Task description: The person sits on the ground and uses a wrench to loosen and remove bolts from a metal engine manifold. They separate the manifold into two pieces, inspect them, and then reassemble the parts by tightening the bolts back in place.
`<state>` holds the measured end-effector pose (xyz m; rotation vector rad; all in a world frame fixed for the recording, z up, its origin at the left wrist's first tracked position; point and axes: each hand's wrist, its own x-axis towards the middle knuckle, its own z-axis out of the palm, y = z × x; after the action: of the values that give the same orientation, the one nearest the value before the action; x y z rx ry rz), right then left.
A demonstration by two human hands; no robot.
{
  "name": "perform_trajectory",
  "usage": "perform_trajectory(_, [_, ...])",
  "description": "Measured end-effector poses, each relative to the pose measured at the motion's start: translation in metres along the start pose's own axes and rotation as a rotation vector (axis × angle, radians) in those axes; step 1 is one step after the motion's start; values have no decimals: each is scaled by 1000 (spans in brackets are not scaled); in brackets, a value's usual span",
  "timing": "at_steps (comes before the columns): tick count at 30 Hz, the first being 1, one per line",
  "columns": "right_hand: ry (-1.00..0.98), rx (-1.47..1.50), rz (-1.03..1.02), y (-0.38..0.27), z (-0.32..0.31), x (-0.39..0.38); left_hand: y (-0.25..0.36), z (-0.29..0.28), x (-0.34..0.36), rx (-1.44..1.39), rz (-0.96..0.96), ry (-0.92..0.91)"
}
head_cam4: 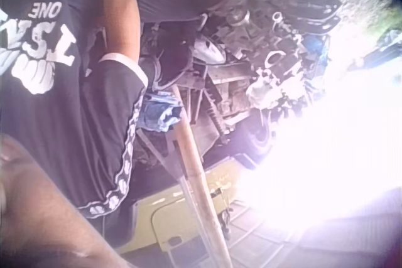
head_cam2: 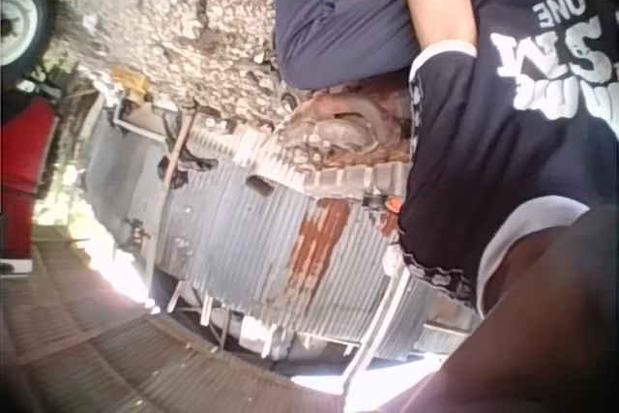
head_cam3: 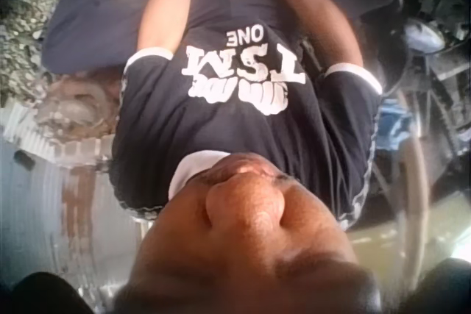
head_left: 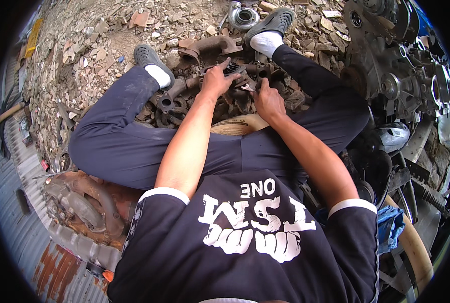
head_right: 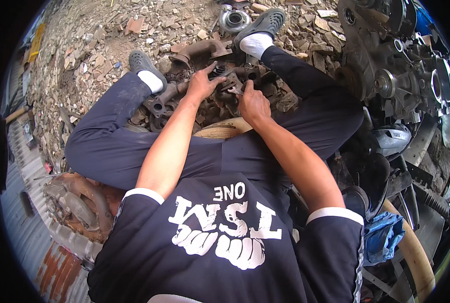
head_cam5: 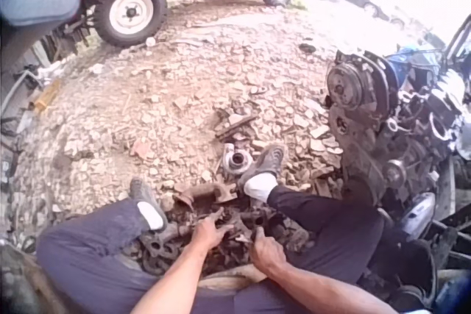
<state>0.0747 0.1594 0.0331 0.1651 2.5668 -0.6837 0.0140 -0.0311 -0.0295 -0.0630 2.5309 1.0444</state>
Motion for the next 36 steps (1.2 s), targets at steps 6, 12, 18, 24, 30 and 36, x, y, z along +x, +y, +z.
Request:
perform_trajectory(6, [19, 122, -20, 30, 24, 4, 4, -4, 3, -12, -46, -16])
perform_trajectory(12, [-146, -191, 29, 9, -9, 37, -3, 0, 2, -29, 10, -11])
perform_trajectory(18, [-270, -373, -113, -23, -33, 45, -2, -5, 1, -26, -11, -43])
perform_trajectory(24, [-195, -134, -7, 9, -7, 32, -1, -3, 1, -26, -31, -42])
perform_trajectory(30, [-56, 53, -15, 26, -6, 22, 6, -2, 1, 36, -23, -21])
perform_trajectory(36, [-62, 145, -13, 39, 7, 18, 6, -5, 4, 1, -76, -42])
